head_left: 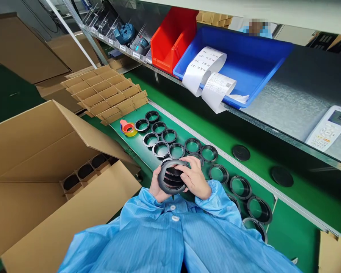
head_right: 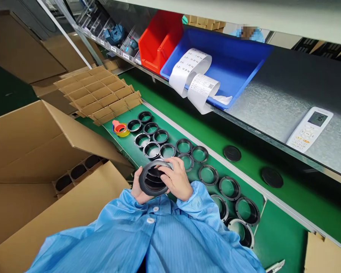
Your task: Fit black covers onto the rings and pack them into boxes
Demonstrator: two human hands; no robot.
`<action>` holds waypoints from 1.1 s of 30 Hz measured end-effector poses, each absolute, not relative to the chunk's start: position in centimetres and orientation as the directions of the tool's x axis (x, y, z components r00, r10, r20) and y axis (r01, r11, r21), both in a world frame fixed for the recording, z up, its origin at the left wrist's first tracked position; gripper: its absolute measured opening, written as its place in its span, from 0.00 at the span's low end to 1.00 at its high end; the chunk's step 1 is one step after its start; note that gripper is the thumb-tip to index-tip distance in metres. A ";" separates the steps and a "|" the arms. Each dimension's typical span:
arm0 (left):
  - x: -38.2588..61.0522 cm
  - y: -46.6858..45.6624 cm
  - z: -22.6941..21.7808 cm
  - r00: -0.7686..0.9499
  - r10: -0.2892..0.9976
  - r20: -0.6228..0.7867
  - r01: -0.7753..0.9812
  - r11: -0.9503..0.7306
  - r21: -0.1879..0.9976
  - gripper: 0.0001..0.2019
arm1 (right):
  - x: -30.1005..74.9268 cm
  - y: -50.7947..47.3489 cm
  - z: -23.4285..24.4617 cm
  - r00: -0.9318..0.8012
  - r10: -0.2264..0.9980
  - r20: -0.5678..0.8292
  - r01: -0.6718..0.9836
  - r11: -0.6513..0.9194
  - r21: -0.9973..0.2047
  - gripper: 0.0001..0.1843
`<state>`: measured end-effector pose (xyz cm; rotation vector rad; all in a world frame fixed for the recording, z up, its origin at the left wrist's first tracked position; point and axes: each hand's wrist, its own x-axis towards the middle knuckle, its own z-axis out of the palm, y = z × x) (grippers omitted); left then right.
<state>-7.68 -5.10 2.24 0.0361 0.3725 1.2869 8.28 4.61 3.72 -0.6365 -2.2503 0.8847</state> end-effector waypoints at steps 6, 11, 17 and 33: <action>-7.1 -5.2 3.8 0.244 0.925 -0.291 -0.937 0.302 0.176 0.29 | 8.4 4.4 4.4 -0.672 0.679 0.294 0.127 0.497 -0.858 0.31; -6.9 -4.8 5.0 0.273 0.904 -0.330 -0.932 0.333 0.143 0.33 | 8.3 4.4 4.5 -0.646 0.732 0.216 0.148 0.397 -0.906 0.33; -7.0 -4.7 5.3 0.283 0.887 -0.365 -0.933 0.343 0.110 0.34 | 8.1 4.5 4.6 -0.662 0.723 0.201 0.148 0.388 -0.910 0.34; -6.9 -3.5 4.4 0.288 0.838 -0.464 -0.934 0.353 0.058 0.36 | 7.7 5.2 2.4 -0.639 0.760 0.119 0.172 0.292 -0.941 0.36</action>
